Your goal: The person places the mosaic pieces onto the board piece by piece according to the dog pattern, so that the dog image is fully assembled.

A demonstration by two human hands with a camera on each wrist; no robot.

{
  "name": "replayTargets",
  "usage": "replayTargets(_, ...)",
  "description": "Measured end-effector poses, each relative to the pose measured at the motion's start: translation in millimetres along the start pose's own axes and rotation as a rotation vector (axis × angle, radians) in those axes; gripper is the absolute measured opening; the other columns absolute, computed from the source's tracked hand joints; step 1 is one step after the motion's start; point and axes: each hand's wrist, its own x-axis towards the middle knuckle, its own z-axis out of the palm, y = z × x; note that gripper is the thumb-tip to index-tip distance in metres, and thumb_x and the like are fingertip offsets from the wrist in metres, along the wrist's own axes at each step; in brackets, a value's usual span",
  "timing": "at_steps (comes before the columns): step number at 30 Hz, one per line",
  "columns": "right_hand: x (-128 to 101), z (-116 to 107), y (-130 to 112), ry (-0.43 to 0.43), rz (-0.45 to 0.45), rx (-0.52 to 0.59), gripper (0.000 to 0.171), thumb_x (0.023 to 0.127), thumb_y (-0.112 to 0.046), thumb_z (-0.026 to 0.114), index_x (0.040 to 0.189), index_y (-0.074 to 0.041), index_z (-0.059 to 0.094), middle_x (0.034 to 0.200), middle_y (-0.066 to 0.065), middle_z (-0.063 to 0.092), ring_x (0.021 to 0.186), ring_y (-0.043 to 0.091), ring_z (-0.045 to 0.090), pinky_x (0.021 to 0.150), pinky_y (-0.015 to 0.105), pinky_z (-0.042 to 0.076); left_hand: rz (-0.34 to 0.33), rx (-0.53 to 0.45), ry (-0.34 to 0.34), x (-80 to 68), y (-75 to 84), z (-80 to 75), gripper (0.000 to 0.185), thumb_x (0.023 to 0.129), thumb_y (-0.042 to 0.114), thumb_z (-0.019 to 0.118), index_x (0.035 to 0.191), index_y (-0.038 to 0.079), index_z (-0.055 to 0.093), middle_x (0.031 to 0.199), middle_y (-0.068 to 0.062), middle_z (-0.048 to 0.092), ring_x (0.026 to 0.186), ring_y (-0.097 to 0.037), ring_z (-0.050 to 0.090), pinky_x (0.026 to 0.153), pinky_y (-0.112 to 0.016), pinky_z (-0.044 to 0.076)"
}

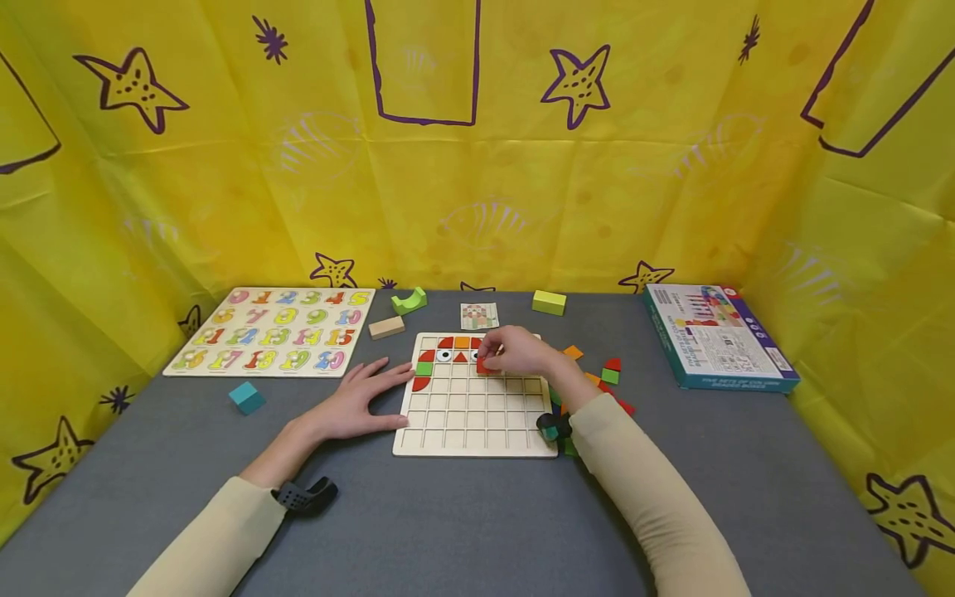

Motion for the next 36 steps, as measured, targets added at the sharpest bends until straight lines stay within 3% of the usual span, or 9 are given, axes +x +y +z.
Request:
replayTargets(12, 11.3, 8.5, -14.5, -0.017, 0.060, -0.090, 0.006, 0.095, -0.008, 0.070, 0.101, -0.006, 0.071, 0.087, 0.001, 0.066, 0.079, 0.018, 0.057, 0.074, 0.031, 0.049, 0.003, 0.007, 0.002, -0.1, 1.5, -0.6, 0.082, 0.088, 0.061, 0.068, 0.154, 0.017, 0.047, 0.161, 0.001, 0.036, 0.151, -0.040, 0.015, 0.115, -0.065, 0.004)
replayTargets(36, 14.2, 12.2, -13.0, -0.027, 0.061, -0.150, 0.006, 0.094, -0.013, 0.074, 0.098, -0.009, 0.072, 0.084, -0.001, 0.065, 0.077, 0.016, 0.057, 0.074, 0.030, 0.049, 0.010, 0.014, 0.006, -0.3, 1.8, -0.8, 0.081, 0.088, 0.061, 0.069, 0.153, 0.017, 0.047, 0.161, 0.000, 0.036, 0.150, -0.040, 0.016, 0.115, -0.066, 0.004)
